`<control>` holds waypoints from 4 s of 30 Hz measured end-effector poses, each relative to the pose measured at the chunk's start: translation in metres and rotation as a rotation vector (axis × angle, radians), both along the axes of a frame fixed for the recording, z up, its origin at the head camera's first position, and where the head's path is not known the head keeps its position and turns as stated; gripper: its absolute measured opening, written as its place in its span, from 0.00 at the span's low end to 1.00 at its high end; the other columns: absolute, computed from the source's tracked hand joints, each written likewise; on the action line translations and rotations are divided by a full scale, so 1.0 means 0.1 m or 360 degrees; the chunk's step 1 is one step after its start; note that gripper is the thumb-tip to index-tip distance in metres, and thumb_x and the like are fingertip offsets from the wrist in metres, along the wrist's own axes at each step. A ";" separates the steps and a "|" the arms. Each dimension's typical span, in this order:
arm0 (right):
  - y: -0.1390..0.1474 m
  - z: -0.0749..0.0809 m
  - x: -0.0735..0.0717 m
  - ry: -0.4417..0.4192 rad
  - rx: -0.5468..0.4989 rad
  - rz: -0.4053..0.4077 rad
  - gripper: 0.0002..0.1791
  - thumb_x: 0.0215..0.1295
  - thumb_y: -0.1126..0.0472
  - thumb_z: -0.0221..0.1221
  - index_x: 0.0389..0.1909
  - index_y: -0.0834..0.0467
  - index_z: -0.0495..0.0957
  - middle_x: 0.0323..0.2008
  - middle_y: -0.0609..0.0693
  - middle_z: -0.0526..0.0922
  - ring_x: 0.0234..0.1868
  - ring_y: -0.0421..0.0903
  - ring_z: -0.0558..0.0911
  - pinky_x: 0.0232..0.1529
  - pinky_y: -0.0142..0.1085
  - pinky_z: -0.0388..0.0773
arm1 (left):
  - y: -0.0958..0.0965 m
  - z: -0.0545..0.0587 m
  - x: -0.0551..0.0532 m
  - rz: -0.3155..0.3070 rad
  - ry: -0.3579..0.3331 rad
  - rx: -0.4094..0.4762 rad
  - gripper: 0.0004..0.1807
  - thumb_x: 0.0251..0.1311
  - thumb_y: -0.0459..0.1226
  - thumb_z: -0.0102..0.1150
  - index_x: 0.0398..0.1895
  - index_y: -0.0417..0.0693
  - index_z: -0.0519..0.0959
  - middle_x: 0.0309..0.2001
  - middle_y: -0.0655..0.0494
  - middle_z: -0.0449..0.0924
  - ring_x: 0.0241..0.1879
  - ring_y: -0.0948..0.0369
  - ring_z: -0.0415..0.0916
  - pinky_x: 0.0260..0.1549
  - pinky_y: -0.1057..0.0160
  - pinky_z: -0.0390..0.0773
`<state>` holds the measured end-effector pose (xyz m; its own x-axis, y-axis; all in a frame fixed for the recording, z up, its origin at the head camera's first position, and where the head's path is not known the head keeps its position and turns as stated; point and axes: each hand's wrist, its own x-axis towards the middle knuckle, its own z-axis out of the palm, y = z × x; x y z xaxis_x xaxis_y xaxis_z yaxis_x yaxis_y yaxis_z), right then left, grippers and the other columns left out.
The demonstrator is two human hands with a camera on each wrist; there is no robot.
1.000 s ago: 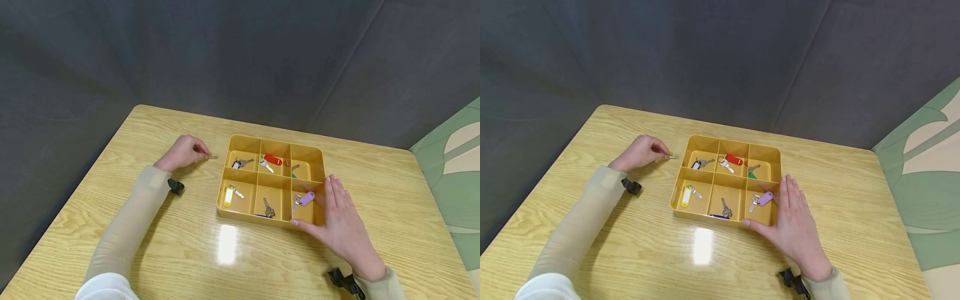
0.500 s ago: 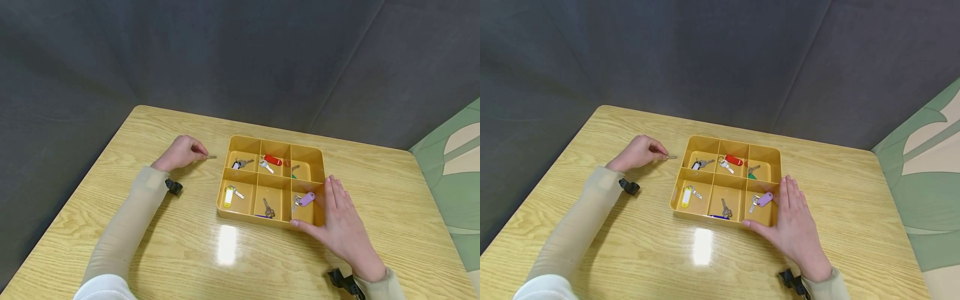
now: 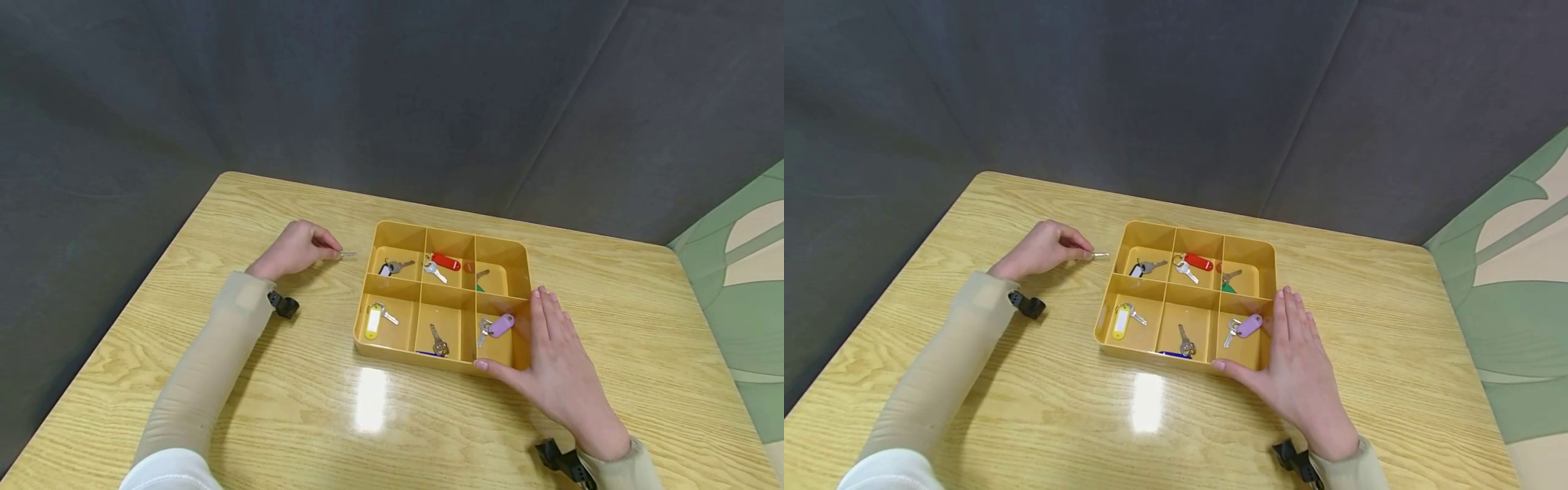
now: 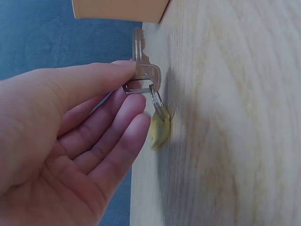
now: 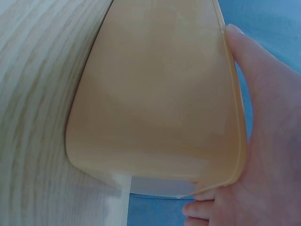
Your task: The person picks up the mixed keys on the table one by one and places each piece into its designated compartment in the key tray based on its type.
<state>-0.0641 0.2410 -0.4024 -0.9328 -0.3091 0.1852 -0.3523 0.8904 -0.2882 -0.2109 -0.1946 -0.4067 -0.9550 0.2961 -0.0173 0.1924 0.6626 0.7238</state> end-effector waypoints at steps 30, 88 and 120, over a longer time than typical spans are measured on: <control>0.00 0.01 0.00 -0.0014 0.0002 -0.0003 0.75 0.50 0.25 0.68 0.79 0.70 0.40 0.77 0.71 0.46 0.77 0.68 0.48 0.76 0.56 0.41 | -0.01 0.07 0.01 0.0068 -0.0002 0.0160 0.06 0.66 0.34 0.67 0.43 0.45 0.89 0.42 0.53 0.88 0.42 0.58 0.82 0.44 0.57 0.81; 0.00 0.02 0.01 -0.0031 0.0008 -0.0003 0.75 0.51 0.26 0.67 0.80 0.68 0.37 0.78 0.71 0.44 0.78 0.67 0.46 0.76 0.56 0.40 | 0.15 0.47 0.21 0.0040 0.0145 0.0248 0.08 0.65 0.32 0.68 0.46 0.43 0.88 0.43 0.53 0.87 0.41 0.57 0.83 0.46 0.57 0.82; 0.00 0.01 0.01 -0.0007 -0.0007 0.0002 0.75 0.50 0.26 0.68 0.80 0.68 0.37 0.78 0.71 0.45 0.77 0.68 0.48 0.76 0.55 0.41 | 0.31 0.70 0.36 -0.0044 0.0284 0.0334 0.09 0.63 0.33 0.70 0.46 0.45 0.88 0.41 0.58 0.87 0.37 0.63 0.83 0.42 0.63 0.83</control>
<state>-0.0634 0.2409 -0.4013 -0.9333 -0.3093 0.1825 -0.3520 0.8887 -0.2938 -0.1749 -0.1637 -0.3364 -0.9290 0.3012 0.2151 0.3450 0.4943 0.7979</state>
